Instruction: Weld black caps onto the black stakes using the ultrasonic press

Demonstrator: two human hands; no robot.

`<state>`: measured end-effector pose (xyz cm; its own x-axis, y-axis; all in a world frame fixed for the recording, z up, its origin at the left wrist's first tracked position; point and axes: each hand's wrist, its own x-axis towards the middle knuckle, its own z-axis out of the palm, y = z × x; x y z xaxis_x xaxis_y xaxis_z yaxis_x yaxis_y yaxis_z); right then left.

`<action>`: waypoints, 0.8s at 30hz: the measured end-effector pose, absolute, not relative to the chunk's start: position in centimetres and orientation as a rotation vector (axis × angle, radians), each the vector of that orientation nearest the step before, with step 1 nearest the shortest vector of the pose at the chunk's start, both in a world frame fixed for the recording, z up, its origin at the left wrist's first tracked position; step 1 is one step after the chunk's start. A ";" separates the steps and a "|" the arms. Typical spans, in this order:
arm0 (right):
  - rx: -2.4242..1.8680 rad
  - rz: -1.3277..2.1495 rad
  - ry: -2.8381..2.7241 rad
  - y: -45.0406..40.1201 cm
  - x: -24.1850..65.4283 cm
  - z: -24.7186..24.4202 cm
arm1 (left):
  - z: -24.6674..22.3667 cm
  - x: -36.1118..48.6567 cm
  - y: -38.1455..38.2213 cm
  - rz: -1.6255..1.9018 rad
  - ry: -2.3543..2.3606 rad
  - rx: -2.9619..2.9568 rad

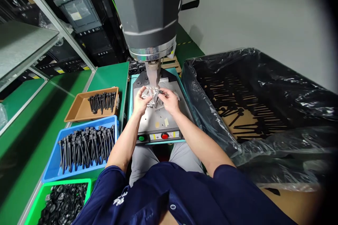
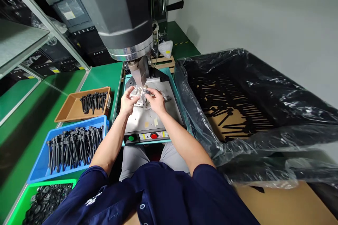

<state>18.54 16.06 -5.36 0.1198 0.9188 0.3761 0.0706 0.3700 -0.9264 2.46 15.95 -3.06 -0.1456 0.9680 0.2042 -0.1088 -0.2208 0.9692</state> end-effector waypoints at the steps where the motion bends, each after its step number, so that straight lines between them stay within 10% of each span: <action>1: -1.003 0.816 -1.319 16.4 18.5 -5.3 | -2.9 2.4 16.2 1.509 1.093 1.205; 24: -1.152 0.907 -1.305 20.0 16.5 -4.5 | -1.5 1.9 18.7 1.534 0.913 1.054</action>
